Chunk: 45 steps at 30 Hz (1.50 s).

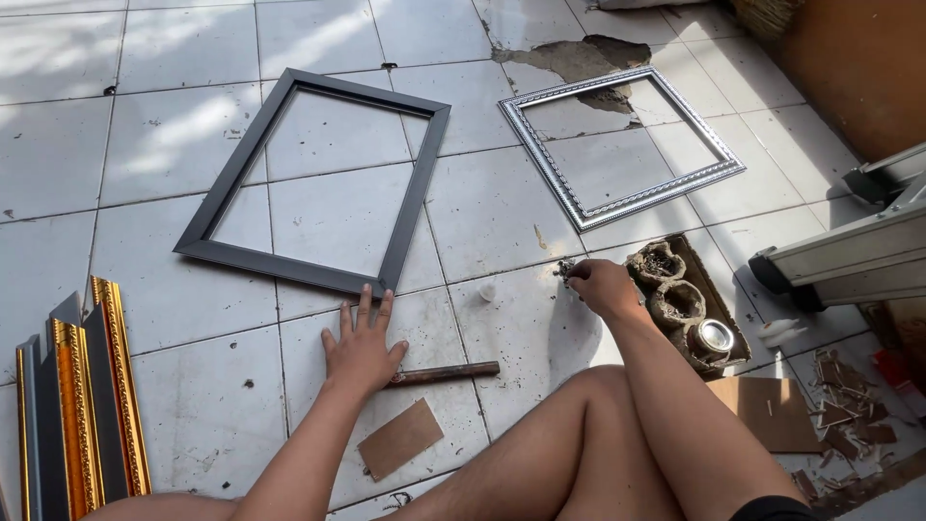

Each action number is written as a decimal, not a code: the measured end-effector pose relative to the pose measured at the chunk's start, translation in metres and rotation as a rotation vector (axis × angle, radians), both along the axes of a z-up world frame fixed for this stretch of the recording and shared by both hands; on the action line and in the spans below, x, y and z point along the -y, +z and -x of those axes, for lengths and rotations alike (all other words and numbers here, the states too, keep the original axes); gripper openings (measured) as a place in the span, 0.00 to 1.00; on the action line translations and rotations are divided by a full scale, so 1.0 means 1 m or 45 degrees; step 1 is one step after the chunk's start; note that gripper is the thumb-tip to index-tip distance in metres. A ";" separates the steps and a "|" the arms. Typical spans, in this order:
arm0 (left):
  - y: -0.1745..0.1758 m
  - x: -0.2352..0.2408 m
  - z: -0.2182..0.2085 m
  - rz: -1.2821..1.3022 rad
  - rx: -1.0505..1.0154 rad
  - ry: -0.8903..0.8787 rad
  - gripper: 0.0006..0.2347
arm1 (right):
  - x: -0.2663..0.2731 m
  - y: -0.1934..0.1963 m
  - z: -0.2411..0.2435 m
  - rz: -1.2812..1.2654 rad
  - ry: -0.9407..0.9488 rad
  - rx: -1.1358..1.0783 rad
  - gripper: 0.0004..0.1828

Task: Assembling picture frames by applying glue to the mitered corners of moldings and joining them together, using a hammer for adjustments.

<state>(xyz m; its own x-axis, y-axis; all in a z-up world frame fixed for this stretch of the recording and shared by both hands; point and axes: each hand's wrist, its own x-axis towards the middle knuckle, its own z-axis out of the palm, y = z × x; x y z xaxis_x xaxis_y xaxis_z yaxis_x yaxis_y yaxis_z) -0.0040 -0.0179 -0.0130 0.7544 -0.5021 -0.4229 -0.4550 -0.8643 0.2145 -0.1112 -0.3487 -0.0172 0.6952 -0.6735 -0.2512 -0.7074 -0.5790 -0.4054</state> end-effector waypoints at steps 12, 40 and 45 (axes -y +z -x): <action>-0.006 0.002 -0.003 -0.035 -0.007 0.000 0.30 | -0.024 0.038 -0.019 0.254 0.038 0.060 0.08; -0.026 0.000 -0.007 -0.037 0.004 -0.025 0.32 | 0.001 0.018 -0.009 0.138 -0.058 0.111 0.11; -0.027 0.003 -0.006 -0.050 0.020 -0.025 0.32 | 0.033 -0.010 0.002 0.204 -0.220 0.005 0.11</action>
